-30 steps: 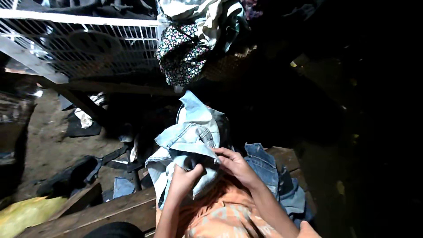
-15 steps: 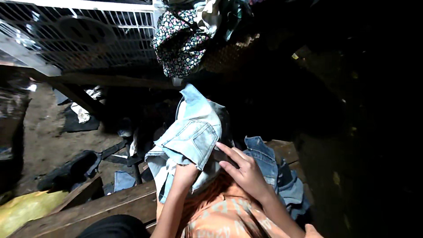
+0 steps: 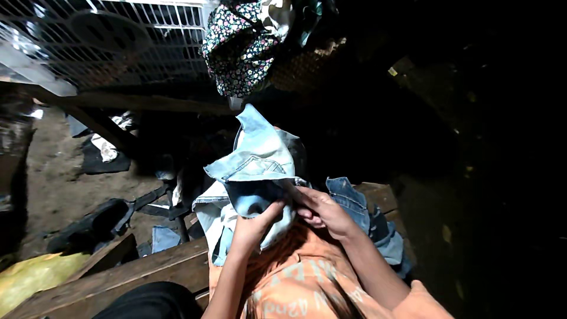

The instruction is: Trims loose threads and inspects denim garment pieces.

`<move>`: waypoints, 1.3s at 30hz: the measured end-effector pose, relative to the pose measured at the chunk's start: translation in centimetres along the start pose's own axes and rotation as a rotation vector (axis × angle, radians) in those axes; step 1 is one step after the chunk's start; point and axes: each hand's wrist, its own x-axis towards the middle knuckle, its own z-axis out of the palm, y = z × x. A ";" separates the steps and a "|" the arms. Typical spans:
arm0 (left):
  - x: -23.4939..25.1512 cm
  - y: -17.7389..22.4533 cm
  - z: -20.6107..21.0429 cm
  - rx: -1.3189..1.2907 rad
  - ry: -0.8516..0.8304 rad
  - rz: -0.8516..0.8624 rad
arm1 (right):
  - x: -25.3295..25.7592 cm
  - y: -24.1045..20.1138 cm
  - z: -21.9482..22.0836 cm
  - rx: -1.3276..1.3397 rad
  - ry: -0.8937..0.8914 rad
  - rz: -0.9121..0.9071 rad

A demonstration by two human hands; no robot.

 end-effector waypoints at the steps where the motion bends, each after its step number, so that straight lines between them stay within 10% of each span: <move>1: 0.0 0.0 0.0 -0.007 -0.004 -0.008 | 0.0 0.0 -0.1 0.014 -0.021 0.018; 9: 0.8 -3.4 -1.8 0.121 0.026 -0.013 | -1.4 1.5 0.5 -0.963 0.190 -0.489; 16: -0.3 -1.9 -1.2 0.160 -0.016 0.010 | -1.0 1.8 1.2 -1.312 0.405 -0.680; 23: -0.2 -2.8 -1.3 0.211 -0.063 0.010 | 0.3 2.3 0.9 -1.074 0.354 -0.684; 30: -0.8 -0.1 -0.3 0.005 -0.092 0.010 | 0.1 -0.8 0.4 -0.104 0.065 -0.091; 39: -0.5 -1.7 -1.3 0.004 -0.061 -0.013 | -1.2 0.7 0.2 -0.905 0.101 -0.447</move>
